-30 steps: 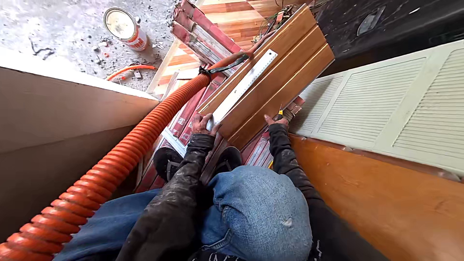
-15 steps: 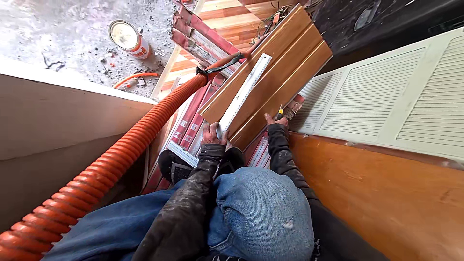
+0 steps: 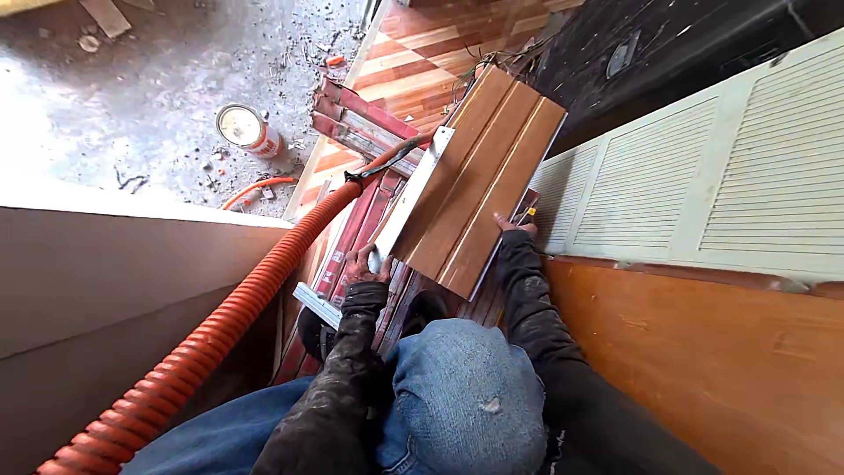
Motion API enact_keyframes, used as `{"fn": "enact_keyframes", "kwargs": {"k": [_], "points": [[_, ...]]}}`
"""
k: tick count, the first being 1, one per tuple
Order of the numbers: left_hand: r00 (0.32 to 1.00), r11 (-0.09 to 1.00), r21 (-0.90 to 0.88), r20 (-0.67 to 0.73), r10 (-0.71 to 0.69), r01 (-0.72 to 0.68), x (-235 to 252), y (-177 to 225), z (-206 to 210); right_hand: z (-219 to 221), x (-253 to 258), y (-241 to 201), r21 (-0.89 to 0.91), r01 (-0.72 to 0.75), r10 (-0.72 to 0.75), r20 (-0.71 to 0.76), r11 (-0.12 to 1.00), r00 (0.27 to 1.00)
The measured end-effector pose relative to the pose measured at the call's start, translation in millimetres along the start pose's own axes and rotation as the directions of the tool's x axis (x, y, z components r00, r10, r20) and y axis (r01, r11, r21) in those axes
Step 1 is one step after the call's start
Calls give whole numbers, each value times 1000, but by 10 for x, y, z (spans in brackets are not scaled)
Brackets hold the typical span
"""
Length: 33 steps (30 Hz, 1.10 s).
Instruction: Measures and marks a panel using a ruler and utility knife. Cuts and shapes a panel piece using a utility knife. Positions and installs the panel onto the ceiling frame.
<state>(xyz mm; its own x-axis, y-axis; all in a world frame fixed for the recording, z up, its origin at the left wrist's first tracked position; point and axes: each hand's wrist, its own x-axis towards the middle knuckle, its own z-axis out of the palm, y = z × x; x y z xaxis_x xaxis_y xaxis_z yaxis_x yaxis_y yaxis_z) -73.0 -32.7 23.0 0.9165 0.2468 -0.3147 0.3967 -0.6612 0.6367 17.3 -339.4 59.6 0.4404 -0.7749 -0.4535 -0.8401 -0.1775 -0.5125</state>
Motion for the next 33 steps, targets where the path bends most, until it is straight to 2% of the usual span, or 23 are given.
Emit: {"fn": "enact_keyframes", "kwargs": {"k": [4, 7, 12, 16, 17, 19, 20, 21, 22, 23, 24, 25, 26, 28, 29, 31, 33], "points": [[986, 990, -75, -127, 112, -122, -51, -2, -63, -365, 31, -268, 143, 150, -148, -27, 978, 989], [986, 994, -66, -151, 70, -81, -54, 42, -90, -661, 133, -475, 212, 270, -269, -32, 939, 963], [992, 995, 65, 94, -83, 77, 82, 49, 28, -1257, 22, -985, 185, 441, -452, 16, 878, 892], [924, 964, 236, 327, -199, 124, 130, 197, -27, -1657, -294, -1490, 10, 485, -483, 110, 875, 869], [932, 971, 216, 318, -173, 107, 96, 261, -60, -1707, -353, -1597, -24, 482, -477, 112, 876, 872], [982, 999, 23, 185, -29, 25, 29, 434, -136, -1719, -420, -1762, -76, 465, -457, 105, 882, 883], [990, 991, -106, 104, 90, -79, 15, 576, -195, -1701, -422, -1824, -93, 461, -451, 111, 883, 886], [970, 947, -232, 55, 238, -220, -1, 754, -290, -1671, -419, -1865, -110, 464, -451, 126, 879, 884], [909, 855, -347, 16, 416, -385, -5, 943, -395, -1636, -424, -1894, -134, 464, -445, 149, 876, 883], [816, 733, -433, -11, 578, -524, 4, 1153, -512, -1597, -434, -1934, -162, 459, -434, 164, 874, 886], [720, 627, -493, 2, 694, -603, -7, 1379, -666, -1566, -474, -1978, -196, 446, -415, 181, 873, 892], [651, 573, -528, 50, 758, -627, -49, 1595, -840, -1536, -550, -2020, -218, 440, -405, 189, 871, 895], [611, 560, -536, 102, 785, -631, -107, 1786, -998, -1518, -676, -2080, -232, 430, -392, 195, 872, 899], [585, 580, -429, 137, 800, -693, -227, 2055, -1175, -1460, -869, -2197, -236, 425, -380, 212, 874, 900], [589, 578, -354, 89, 804, -736, -263, 2119, -1178, -1412, -949, -2253, -251, 427, -377, 225, 869, 899], [595, 556, -248, -121, 795, -794, -255, 2102, -1140, -1295, -1126, -2361, -267, 452, -391, 251, 851, 885], [648, 605, -234, -229, 727, -761, -231, 1962, -1264, -1141, -1187, -2406, -183, 550, -494, 276, 815, 824]]}}
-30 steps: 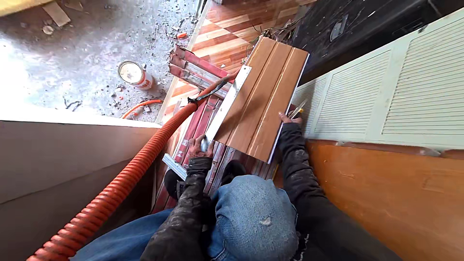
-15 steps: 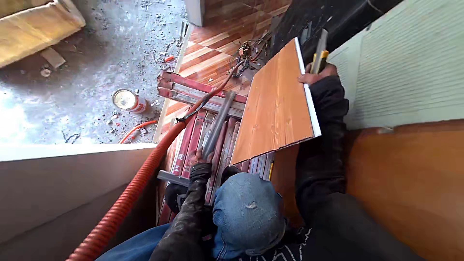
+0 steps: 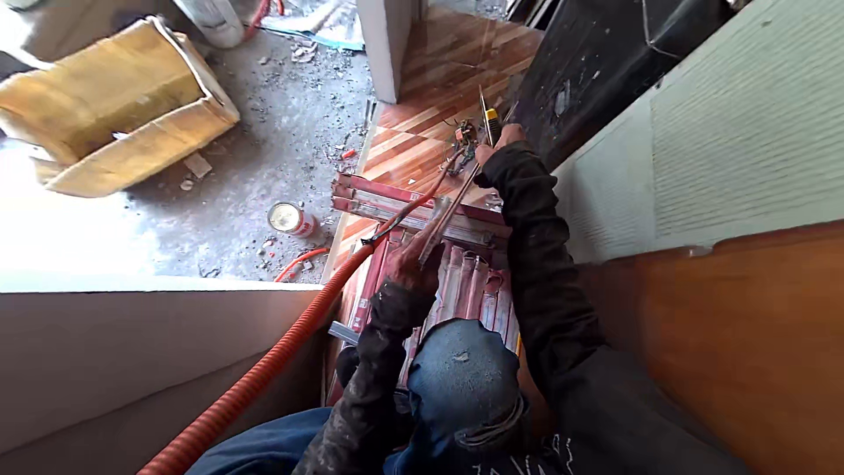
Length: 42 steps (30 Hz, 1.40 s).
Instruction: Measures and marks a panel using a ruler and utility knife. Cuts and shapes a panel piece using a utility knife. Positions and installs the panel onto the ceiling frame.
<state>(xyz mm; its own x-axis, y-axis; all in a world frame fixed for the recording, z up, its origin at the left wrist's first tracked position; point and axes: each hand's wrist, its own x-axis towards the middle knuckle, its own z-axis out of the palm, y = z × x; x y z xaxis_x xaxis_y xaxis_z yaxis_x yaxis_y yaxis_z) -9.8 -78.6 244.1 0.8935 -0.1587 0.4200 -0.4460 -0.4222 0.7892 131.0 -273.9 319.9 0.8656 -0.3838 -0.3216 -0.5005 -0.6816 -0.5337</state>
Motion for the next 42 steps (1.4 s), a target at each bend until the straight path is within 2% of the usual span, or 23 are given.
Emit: {"fn": "enact_keyframes", "kwargs": {"k": [3, 5, 8, 10, 12, 16, 19, 21, 23, 25, 29, 33, 37, 42], "points": [[965, 967, -71, -82, -249, 243, -155, 12, -433, 137, -145, -91, 146, 262, -267, 17, 954, 963], [930, 932, -262, -201, -307, 251, -285, -9, -641, 215, -322, -109, 320, 397, -437, 63, 860, 897], [884, 893, -404, -318, -342, 200, -495, -11, -859, 369, -517, -55, 551, 538, -688, 95, 638, 719], [826, 868, -420, -365, -430, 266, -618, 61, -962, 430, -655, -37, 584, 599, -790, 127, 548, 600], [760, 843, -413, -404, -509, 344, -707, 121, -1044, 495, -782, -26, 590, 661, -871, 169, 464, 460], [725, 843, -407, -451, -521, 352, -872, 83, -1096, 607, -1100, -56, 580, 727, -924, 318, 368, 214], [724, 847, -404, -458, -515, 347, -918, 94, -1072, 756, -1203, -77, 585, 783, -938, 347, 211, -7], [752, 875, -382, -471, -462, 298, -948, 82, -1046, 889, -1206, -67, 537, 838, -938, 332, 98, -103], [758, 887, -384, -489, -431, 257, -973, 69, -1014, 959, -1226, -97, 476, 879, -923, 353, 33, -156], [750, 884, -400, -502, -431, 241, -983, 80, -987, 940, -1255, -173, 448, 894, -896, 402, 15, -187], [735, 874, -420, -508, -450, 245, -988, 88, -969, 874, -1303, -310, 411, 910, -847, 500, 48, -182], [706, 852, -439, -504, -497, 286, -962, 127, -973, 1003, -1285, -291, 393, 918, -909, 358, -60, -213], [682, 845, -438, -519, -516, 306, -940, 151, -952, 1002, -1297, -301, 359, 930, -907, 360, -81, -218], [683, 838, -449, -509, -524, 309, -928, 166, -945, 994, -1307, -313, 309, 944, -915, 336, -118, -224]]}}
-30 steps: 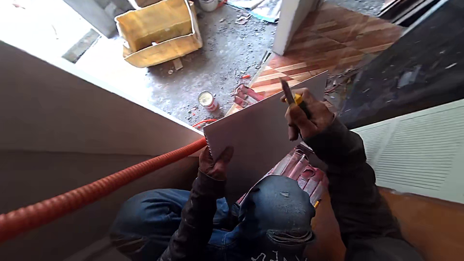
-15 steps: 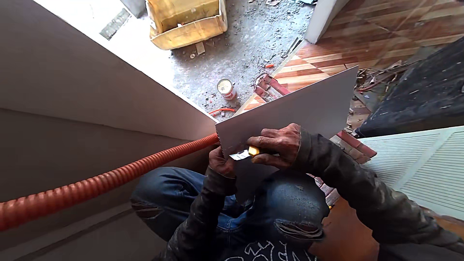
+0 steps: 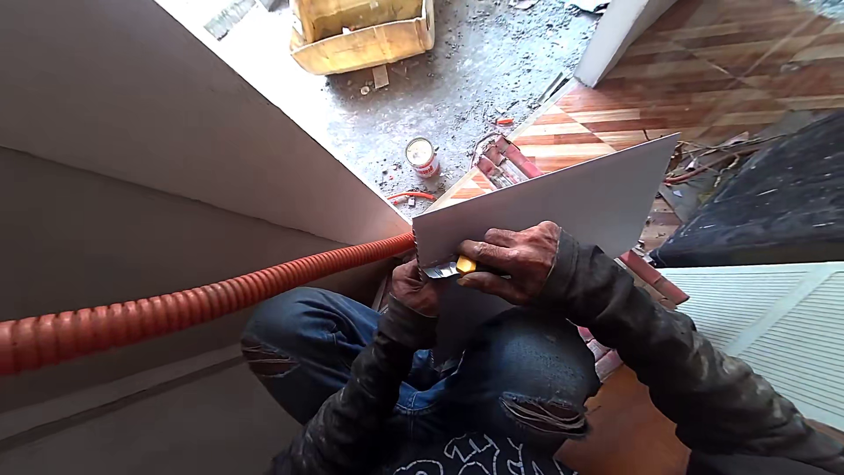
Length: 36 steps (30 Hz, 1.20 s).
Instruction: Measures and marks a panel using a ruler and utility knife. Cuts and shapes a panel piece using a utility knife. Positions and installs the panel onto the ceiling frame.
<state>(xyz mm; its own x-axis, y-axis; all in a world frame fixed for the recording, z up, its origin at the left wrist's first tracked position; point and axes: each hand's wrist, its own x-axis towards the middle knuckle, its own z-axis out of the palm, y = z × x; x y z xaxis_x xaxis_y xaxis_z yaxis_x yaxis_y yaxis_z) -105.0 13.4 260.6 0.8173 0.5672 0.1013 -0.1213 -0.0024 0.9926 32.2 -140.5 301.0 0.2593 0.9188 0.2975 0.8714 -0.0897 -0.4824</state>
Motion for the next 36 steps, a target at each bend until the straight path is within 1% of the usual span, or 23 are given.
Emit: {"fn": "enact_keyframes", "kwargs": {"k": [5, 7, 11, 13, 17, 20, 22, 23, 27, 31, 34, 36], "points": [[999, 999, 8, -1, -48, 48, -11, -4, -8, -46, 14, -38, 2, -17, 17, 30, 1000, 999], [999, 999, 16, 1, -41, 41, -13, -12, -14, -65, 21, -46, 2, -20, 20, 51, 1000, 998], [1000, 1000, 13, 9, -18, 18, -17, -24, -14, -62, 19, -37, -18, -11, 12, 44, 1000, 999], [1000, 1000, -5, 19, -22, 22, -21, -36, -26, -47, 18, -50, -27, -16, 17, 30, 1000, 999], [999, 999, -15, 23, -40, 40, -42, -41, -38, -42, 35, -102, -66, -42, 45, 47, 997, 998], [999, 999, -16, 24, -38, 39, -52, -47, -46, -113, 51, -156, -68, -80, 87, 122, 995, 989], [998, 998, -19, 27, -56, 56, -63, -32, -45, -223, 87, -210, -57, -132, 141, 236, 990, 961], [997, 998, -5, 26, -68, 68, -67, -17, -45, -257, 101, -223, -48, -154, 161, 270, 987, 949], [998, 998, 21, 20, -57, 56, -63, -15, -43, -261, 103, -206, -39, -165, 169, 272, 986, 947], [998, 998, 40, -2, -56, 56, -62, -13, -33, -112, 60, -108, -94, -80, 91, 121, 992, 988], [997, 994, 72, -21, -77, 79, -64, -5, -35, -102, 66, -88, -89, -93, 104, 135, 992, 985], [997, 995, 65, -13, -72, 72, -66, -16, -44, -89, 62, -72, -87, -87, 96, 113, 992, 989]]}}
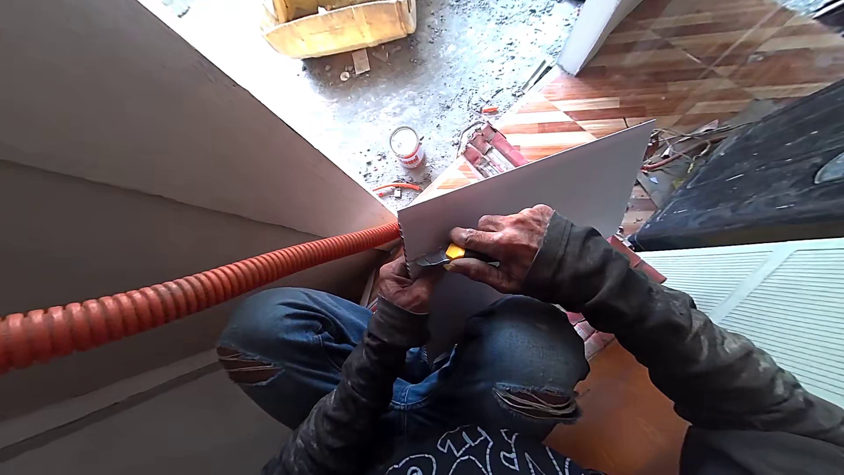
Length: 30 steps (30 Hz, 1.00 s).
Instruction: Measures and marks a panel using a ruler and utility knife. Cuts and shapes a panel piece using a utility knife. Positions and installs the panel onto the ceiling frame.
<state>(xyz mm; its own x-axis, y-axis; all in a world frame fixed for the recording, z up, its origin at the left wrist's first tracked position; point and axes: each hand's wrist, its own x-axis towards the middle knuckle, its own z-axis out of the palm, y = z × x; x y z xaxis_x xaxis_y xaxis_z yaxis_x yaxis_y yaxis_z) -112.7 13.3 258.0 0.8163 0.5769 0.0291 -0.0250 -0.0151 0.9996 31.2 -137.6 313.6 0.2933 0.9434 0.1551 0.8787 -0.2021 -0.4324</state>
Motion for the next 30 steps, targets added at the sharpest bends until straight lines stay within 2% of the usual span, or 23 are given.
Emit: {"fn": "enact_keyframes", "kwargs": {"k": [5, 8, 12, 18, 30], "points": [[1000, 1000, -9, -1, 27, -27, -8, 3, 9, -65, -5, 15, 23, -10, 9, 57, 1000, 998], [999, 999, -3, -7, 34, -34, -7, -1, 12, -34, -26, 51, 22, -16, 16, 35, 1000, 999], [999, 999, -22, 4, 32, -32, -8, 12, 19, -40, -43, 68, -22, -71, 73, 95, 997, 993], [999, 999, -16, 9, 43, -42, -15, -13, 15, -29, -61, 87, -19, -64, 65, 61, 998, 996], [999, 999, 8, -7, 43, -43, -19, -20, 15, -85, -34, 163, -35, -43, 47, 122, 998, 991]]}}
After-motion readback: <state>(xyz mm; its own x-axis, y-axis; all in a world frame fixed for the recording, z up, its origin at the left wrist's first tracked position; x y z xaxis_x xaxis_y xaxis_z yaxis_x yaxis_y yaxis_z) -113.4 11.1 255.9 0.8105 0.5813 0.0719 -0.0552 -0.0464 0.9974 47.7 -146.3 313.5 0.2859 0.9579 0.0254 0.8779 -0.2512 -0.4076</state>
